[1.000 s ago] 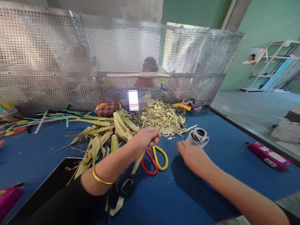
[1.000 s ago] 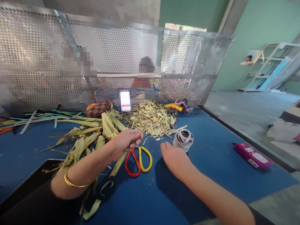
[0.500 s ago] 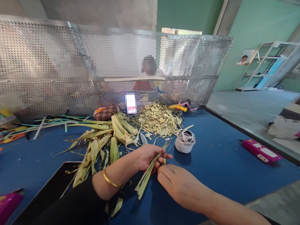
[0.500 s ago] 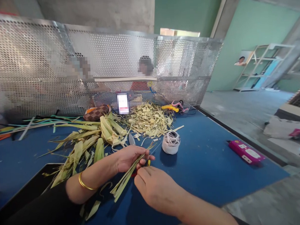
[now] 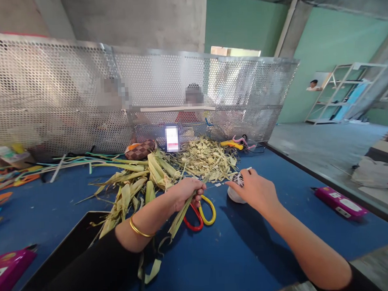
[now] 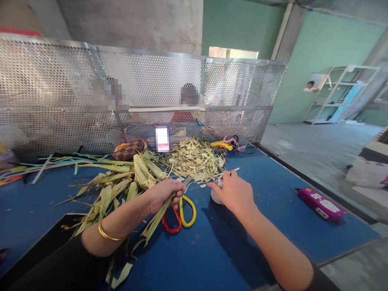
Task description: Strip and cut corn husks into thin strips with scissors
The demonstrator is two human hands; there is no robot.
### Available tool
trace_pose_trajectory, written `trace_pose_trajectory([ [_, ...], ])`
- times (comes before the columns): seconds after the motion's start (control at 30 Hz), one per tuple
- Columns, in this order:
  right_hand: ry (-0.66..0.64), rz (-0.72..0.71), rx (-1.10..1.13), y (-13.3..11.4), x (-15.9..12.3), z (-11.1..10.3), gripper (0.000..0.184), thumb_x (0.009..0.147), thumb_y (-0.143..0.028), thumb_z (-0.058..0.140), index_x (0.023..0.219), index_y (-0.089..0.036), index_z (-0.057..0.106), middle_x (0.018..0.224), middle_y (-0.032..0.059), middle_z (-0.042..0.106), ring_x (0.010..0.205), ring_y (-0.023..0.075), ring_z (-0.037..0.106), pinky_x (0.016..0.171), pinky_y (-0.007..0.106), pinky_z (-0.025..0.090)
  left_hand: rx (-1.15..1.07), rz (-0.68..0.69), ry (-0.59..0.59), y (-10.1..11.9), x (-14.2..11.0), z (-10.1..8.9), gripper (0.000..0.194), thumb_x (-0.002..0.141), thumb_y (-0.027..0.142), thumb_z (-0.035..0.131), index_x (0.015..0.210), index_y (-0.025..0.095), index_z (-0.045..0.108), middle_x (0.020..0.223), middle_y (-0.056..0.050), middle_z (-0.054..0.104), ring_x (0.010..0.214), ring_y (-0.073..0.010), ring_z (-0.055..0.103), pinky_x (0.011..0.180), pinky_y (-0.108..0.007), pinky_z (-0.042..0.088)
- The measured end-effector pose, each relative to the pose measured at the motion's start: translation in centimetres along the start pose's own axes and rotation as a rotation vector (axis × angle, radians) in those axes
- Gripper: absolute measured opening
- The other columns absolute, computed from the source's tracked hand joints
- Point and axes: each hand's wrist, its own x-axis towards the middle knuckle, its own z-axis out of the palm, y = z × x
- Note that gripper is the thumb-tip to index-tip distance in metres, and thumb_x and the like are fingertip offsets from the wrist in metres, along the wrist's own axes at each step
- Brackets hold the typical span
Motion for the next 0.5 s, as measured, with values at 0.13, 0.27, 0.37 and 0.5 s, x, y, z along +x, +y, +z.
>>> trace_pose_trajectory([
  [0.13,-0.176,-0.09,0.146,2.3,0.4,-0.6,0.033,0.084,-0.036,0.049,0.11,-0.02,0.058,0.109,0.0099,0.061,0.085,0.0224,0.063,0.066,0.029,0.044,0.007,0.022,0.012,0.8,-0.1,-0.8,0.012,0.078,0.021,0.052,0.068,0.016,0.048,0.051,0.008,0.037,0.039,-0.0049,0.033,0.043,-0.019,0.039],
  [0.27,-0.338,-0.176,0.215,5.3,1.2,-1.3,0.045,0.077,-0.024,0.049,0.121,-0.023,0.054,0.128,0.0085,0.054,0.097,0.0223,0.061,0.071,0.028,0.044,-0.013,0.005,0.031,1.1,0.3,-1.5,0.01,0.079,0.018,0.049,0.069,0.016,0.047,0.051,0.009,0.035,0.039,-0.005,0.033,0.041,-0.018,0.038],
  [0.37,-0.26,-0.057,0.167,5.4,1.3,-0.9,0.047,0.082,-0.044,0.048,0.121,-0.019,0.054,0.121,0.0126,0.058,0.093,0.0254,0.062,0.068,0.031,0.044,-0.026,0.016,0.027,1.1,0.3,-1.8,0.009,0.079,0.017,0.048,0.07,0.016,0.047,0.051,0.009,0.034,0.039,-0.0052,0.032,0.04,-0.018,0.037],
  [0.5,-0.168,-0.013,0.093,4.3,0.8,-0.5,0.044,0.084,-0.056,0.044,0.096,-0.018,0.062,0.095,0.0113,0.065,0.085,0.0259,0.062,0.069,0.033,0.043,0.011,0.051,0.033,1.5,0.0,-2.2,0.011,0.078,0.016,0.048,0.067,0.017,0.046,0.049,0.008,0.035,0.039,-0.0054,0.033,0.041,-0.018,0.036],
])
